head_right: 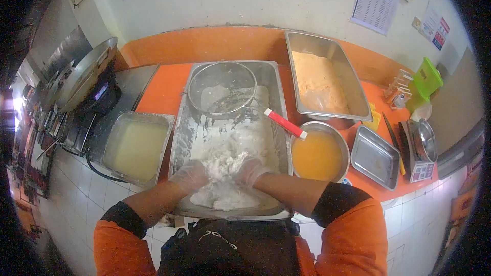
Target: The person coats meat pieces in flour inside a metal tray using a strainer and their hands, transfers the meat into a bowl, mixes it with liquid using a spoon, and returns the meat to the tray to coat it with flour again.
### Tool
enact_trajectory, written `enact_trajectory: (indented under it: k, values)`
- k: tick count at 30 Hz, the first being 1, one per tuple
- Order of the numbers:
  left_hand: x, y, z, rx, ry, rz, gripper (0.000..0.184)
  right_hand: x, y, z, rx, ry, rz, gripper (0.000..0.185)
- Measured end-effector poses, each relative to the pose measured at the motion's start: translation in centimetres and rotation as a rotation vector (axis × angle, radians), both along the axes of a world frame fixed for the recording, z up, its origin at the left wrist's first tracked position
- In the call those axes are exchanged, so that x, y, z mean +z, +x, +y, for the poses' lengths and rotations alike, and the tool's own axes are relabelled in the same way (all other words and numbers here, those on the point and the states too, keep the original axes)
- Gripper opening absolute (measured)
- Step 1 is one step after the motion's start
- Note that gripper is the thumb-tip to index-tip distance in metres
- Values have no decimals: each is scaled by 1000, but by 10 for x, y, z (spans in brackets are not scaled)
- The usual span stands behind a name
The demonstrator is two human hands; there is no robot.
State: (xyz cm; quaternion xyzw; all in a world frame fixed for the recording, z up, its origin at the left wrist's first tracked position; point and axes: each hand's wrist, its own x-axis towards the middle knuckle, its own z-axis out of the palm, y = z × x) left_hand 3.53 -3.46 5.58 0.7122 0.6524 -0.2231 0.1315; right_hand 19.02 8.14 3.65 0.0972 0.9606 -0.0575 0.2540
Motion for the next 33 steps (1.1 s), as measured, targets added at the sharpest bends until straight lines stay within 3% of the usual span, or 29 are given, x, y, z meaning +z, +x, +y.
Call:
enact_trajectory:
  k: [1, 4, 7, 8, 12, 13, 16, 18, 19, 21, 24, 26, 28, 30, 32, 33]
  values:
    - [2, -3, 0, -277, -78, 182, 41, -3, 1, -9, -18, 20, -24, 29]
    - [6, 16, 16, -87, -376, 32, 41, -16, 2, -43, -84, 81, -100, 34]
    - [-76, 28, 3, 153, -348, 43, 31, -34, -33, -54, -67, 151, -378, 49]
    - [-80, 25, 8, 219, -258, -8, 29, -45, -44, -52, -44, 177, -505, 58]
    - [-83, 10, 24, 487, 83, -228, 23, -59, -48, -7, -522, -121, 28, 33]
    - [-80, 7, 27, 553, 176, -278, 21, -55, -46, -2, -459, -84, 36, 29]
    - [-53, 2, 36, 554, 117, -259, 21, -24, -38, 9, -318, 19, 85, 22]
    - [-20, 10, 28, 511, 110, -228, 21, -5, -27, 14, -286, 64, 116, 24]
    - [-5, 14, 25, 490, 109, -215, 21, 0, -29, 19, -111, 92, 50, 25]
    - [14, 13, 23, 178, 8, -150, 23, 11, -37, 32, 236, 148, -79, 28]
    - [9, -1, 27, -120, -110, -93, 26, 24, -29, 68, -222, -405, 152, 29]
    - [-5, -9, 36, -174, -191, -61, 27, 25, -26, 81, -338, -543, 211, 30]
    - [-17, -12, 48, -138, -285, -17, 30, 13, -34, 87, -280, -455, 228, 30]
    - [-50, -3, 38, 118, 211, 36, 33, -17, -45, 76, -153, -241, 261, 31]
    - [-54, 3, 44, 310, 310, 11, 37, -44, -57, 53, -86, 7, 283, 32]
    - [-50, 8, 52, 377, 153, -45, 39, -54, -61, 39, -140, 68, 249, 32]
